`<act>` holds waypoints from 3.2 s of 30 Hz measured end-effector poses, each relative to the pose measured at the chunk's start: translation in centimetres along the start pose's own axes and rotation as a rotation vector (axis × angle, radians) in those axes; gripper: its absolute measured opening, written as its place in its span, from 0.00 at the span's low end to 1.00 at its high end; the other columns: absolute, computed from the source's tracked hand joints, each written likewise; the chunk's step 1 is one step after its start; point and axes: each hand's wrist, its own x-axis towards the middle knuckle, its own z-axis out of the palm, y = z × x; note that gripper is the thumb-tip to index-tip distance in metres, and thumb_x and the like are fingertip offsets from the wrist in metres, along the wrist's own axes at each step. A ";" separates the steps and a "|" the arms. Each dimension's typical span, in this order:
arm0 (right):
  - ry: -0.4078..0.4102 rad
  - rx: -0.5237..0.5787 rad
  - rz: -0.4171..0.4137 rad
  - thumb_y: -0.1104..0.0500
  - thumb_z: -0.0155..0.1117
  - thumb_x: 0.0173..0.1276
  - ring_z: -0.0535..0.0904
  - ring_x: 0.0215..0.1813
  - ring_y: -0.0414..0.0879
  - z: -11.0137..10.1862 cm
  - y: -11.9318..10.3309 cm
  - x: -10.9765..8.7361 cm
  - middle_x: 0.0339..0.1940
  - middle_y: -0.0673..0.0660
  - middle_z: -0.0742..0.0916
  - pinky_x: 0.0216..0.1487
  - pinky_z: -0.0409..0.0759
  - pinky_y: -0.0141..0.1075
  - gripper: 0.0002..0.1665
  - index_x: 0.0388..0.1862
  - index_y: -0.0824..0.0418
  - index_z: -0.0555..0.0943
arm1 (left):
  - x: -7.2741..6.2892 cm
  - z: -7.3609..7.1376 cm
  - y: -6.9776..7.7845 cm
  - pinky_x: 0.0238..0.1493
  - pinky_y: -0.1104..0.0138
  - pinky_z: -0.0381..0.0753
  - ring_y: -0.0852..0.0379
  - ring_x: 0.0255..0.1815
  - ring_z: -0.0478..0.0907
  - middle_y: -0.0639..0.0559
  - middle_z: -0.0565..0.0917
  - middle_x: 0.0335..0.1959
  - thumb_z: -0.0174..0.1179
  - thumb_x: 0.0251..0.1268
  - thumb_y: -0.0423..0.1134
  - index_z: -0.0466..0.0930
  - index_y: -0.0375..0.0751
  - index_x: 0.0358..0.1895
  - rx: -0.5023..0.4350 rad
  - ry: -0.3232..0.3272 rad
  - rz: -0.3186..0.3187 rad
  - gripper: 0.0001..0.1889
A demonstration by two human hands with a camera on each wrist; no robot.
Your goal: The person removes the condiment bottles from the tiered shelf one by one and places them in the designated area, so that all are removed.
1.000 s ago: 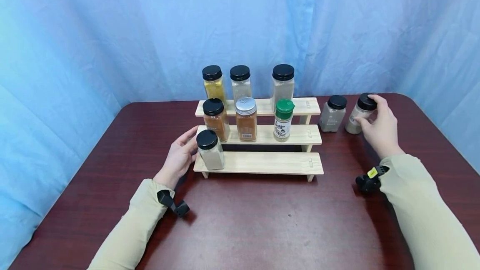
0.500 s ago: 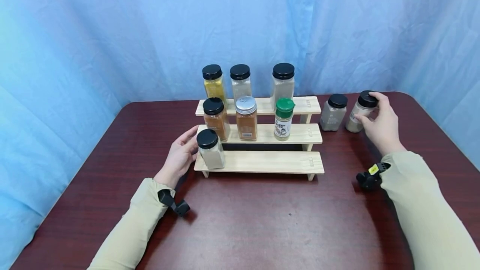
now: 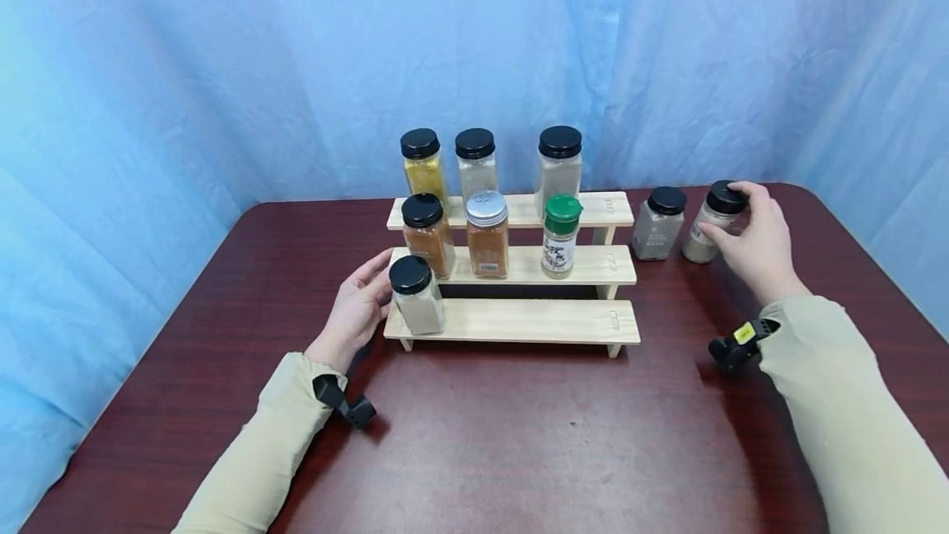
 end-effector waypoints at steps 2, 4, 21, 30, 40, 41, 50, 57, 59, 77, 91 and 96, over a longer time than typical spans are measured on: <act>-0.003 -0.003 -0.011 0.58 0.62 0.66 0.68 0.55 0.58 -0.1 -0.2 0.0 0.60 0.75 0.67 0.48 0.69 0.45 0.41 0.72 0.67 0.54 | 0.0 0.0 0.0 0.23 0.78 0.70 0.68 0.25 0.73 0.60 0.74 0.27 0.51 0.72 0.34 0.66 0.42 0.69 0.004 0.004 0.001 0.23; -0.005 0.000 -0.024 0.60 0.62 0.66 0.60 0.60 0.69 -0.1 -0.4 0.0 0.61 0.76 0.66 0.52 0.63 0.58 0.42 0.73 0.68 0.53 | 0.0 0.0 -0.1 0.23 0.78 0.70 0.68 0.25 0.74 0.59 0.74 0.27 0.51 0.72 0.34 0.66 0.43 0.68 0.002 0.006 -0.001 0.23; 0.163 0.015 0.003 0.55 0.59 0.67 0.58 0.60 0.60 -1.1 -2.7 -1.7 0.63 0.70 0.65 0.53 0.60 0.40 0.36 0.70 0.65 0.60 | -0.2 0.0 0.0 0.23 0.77 0.70 0.66 0.26 0.73 0.59 0.74 0.28 0.50 0.72 0.34 0.65 0.42 0.69 0.004 -0.009 0.016 0.23; 0.219 0.138 -0.026 0.54 0.62 0.65 0.60 0.52 0.25 -1.4 -5.6 -3.2 0.52 0.35 0.64 0.55 0.66 0.21 0.31 0.66 0.60 0.67 | -0.2 0.1 -0.1 0.23 0.77 0.70 0.67 0.25 0.73 0.59 0.74 0.27 0.50 0.72 0.34 0.65 0.41 0.69 -0.014 -0.014 0.016 0.23; 0.247 0.291 -0.243 0.71 0.63 0.59 0.65 0.55 0.28 -0.8 -9.1 -4.9 0.49 0.32 0.67 0.59 0.69 0.22 0.23 0.55 0.62 0.75 | -0.1 0.1 0.0 0.26 0.75 0.70 0.65 0.28 0.73 0.58 0.75 0.29 0.50 0.72 0.35 0.66 0.43 0.68 -0.002 -0.010 0.008 0.23; 0.245 0.303 -0.266 0.73 0.63 0.58 0.65 0.55 0.28 -0.7 -9.4 -5.0 0.49 0.33 0.68 0.59 0.69 0.22 0.24 0.55 0.63 0.75 | -0.1 0.0 0.0 0.25 0.75 0.69 0.65 0.28 0.73 0.58 0.74 0.29 0.50 0.72 0.35 0.66 0.43 0.69 0.002 -0.011 0.011 0.23; 0.234 0.344 -0.399 0.82 0.63 0.50 0.68 0.54 0.30 0.2 -12.0 -6.0 0.51 0.33 0.70 0.54 0.69 0.18 0.24 0.49 0.76 0.75 | 0.0 0.0 -0.1 0.23 0.76 0.67 0.65 0.28 0.72 0.59 0.73 0.27 0.49 0.73 0.34 0.64 0.42 0.70 0.013 -0.012 0.018 0.23; 0.224 0.392 -0.462 0.85 0.62 0.48 0.70 0.53 0.30 0.8 -13.6 -7.1 0.50 0.35 0.73 0.55 0.69 0.20 0.25 0.48 0.79 0.74 | -0.1 0.1 0.0 0.25 0.75 0.70 0.64 0.28 0.73 0.58 0.74 0.28 0.50 0.72 0.34 0.65 0.43 0.69 0.004 -0.005 0.007 0.23; 0.209 0.416 -0.480 0.85 0.62 0.47 0.71 0.52 0.31 1.2 -14.0 -7.4 0.50 0.36 0.73 0.55 0.69 0.20 0.25 0.48 0.79 0.74 | -0.1 0.1 0.0 0.26 0.75 0.70 0.63 0.29 0.73 0.58 0.74 0.28 0.50 0.72 0.34 0.65 0.42 0.69 0.005 -0.006 0.006 0.23; 0.095 0.523 -0.642 0.86 0.64 0.42 0.72 0.56 0.36 3.3 -17.5 -9.2 0.50 0.43 0.77 0.58 0.70 0.24 0.25 0.43 0.77 0.76 | -0.1 0.1 -0.1 0.27 0.73 0.71 0.63 0.28 0.73 0.58 0.74 0.30 0.49 0.73 0.34 0.65 0.41 0.69 0.000 -0.013 0.013 0.23; -0.021 0.439 -0.728 0.78 0.70 0.46 0.73 0.52 0.39 5.6 -19.9 -9.8 0.48 0.62 0.81 0.52 0.69 0.24 0.25 0.46 0.69 0.78 | -0.1 0.0 -0.1 0.24 0.76 0.66 0.64 0.28 0.72 0.59 0.74 0.29 0.50 0.73 0.35 0.65 0.43 0.69 0.007 -0.017 0.022 0.23; -0.135 0.428 -0.719 0.73 0.71 0.50 0.73 0.52 0.44 6.8 -20.9 -10.3 0.53 0.60 0.79 0.53 0.72 0.29 0.27 0.51 0.68 0.76 | -0.1 0.0 0.0 0.24 0.76 0.67 0.65 0.27 0.72 0.59 0.74 0.28 0.49 0.73 0.34 0.64 0.41 0.70 -0.001 -0.021 0.023 0.24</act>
